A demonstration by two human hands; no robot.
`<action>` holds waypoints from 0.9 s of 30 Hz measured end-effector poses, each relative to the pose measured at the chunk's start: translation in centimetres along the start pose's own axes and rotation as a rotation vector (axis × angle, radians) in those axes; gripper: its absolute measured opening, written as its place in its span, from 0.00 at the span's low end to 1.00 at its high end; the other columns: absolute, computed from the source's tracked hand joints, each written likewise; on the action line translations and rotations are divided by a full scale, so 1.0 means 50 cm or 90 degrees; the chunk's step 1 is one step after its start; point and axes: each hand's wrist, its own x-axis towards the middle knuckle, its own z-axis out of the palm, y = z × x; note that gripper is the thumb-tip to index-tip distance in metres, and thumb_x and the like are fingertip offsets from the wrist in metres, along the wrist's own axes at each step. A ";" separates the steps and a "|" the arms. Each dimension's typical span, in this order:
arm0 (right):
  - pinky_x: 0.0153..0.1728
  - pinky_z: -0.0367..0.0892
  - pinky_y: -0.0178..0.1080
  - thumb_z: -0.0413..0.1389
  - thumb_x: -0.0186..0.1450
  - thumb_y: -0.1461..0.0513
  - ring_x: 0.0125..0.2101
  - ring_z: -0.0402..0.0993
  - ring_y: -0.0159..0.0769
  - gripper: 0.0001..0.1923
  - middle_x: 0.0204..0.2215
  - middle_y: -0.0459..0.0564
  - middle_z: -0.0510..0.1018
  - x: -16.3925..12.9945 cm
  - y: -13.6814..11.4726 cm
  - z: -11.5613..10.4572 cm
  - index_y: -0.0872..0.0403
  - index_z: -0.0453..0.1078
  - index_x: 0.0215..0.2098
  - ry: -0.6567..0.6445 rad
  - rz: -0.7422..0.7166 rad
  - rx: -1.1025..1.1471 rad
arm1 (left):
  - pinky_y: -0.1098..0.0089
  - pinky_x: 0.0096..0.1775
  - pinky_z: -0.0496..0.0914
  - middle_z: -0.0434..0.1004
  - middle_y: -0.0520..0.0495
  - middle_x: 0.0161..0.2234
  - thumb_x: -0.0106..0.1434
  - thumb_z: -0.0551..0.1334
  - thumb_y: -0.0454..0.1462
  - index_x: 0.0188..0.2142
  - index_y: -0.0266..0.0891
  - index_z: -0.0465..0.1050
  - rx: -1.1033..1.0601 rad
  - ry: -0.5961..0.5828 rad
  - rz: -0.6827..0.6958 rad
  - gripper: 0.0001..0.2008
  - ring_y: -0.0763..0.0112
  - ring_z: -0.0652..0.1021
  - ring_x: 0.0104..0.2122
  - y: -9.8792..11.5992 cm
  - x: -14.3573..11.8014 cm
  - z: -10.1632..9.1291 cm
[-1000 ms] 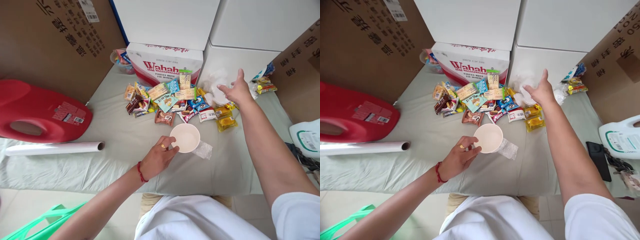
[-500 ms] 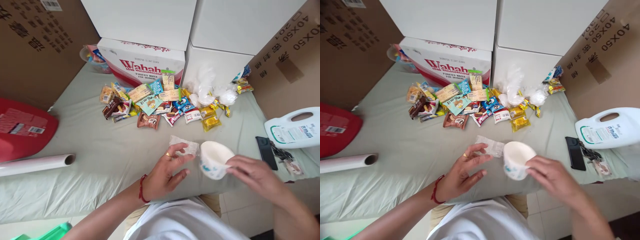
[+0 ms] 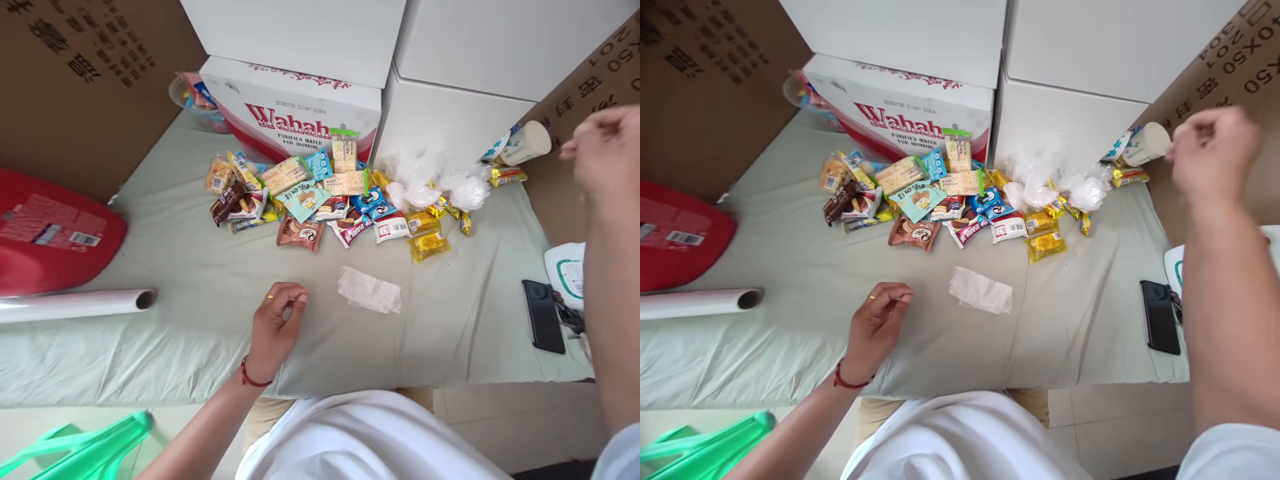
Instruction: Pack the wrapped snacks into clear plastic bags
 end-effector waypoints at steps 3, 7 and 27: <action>0.33 0.72 0.47 0.59 0.67 0.49 0.27 0.78 0.37 0.14 0.30 0.47 0.82 -0.218 -0.076 0.048 0.43 0.80 0.44 -0.101 -0.002 0.029 | 0.72 0.31 0.67 0.72 0.52 0.27 0.68 0.60 0.44 0.37 0.41 0.76 0.027 0.031 -0.119 0.11 0.73 0.71 0.27 -0.013 0.005 -0.013; 0.42 0.76 0.46 0.61 0.67 0.56 0.40 0.80 0.42 0.12 0.45 0.53 0.82 -0.478 -0.149 0.121 0.44 0.80 0.49 -0.490 -0.180 0.055 | 0.72 0.24 0.58 0.64 0.57 0.20 0.64 0.61 0.47 0.33 0.41 0.74 -0.037 -0.100 -0.209 0.13 0.75 0.64 0.20 0.005 -0.008 0.015; 0.25 0.64 0.31 0.70 0.55 0.48 0.25 0.65 0.28 0.21 0.29 0.44 0.73 -0.639 -0.192 0.250 0.51 0.73 0.36 -0.213 0.544 0.575 | 0.69 0.39 0.75 0.71 0.54 0.27 0.48 0.76 0.45 0.27 0.39 0.67 -0.691 -0.040 -0.431 0.20 0.75 0.73 0.29 0.029 0.008 0.123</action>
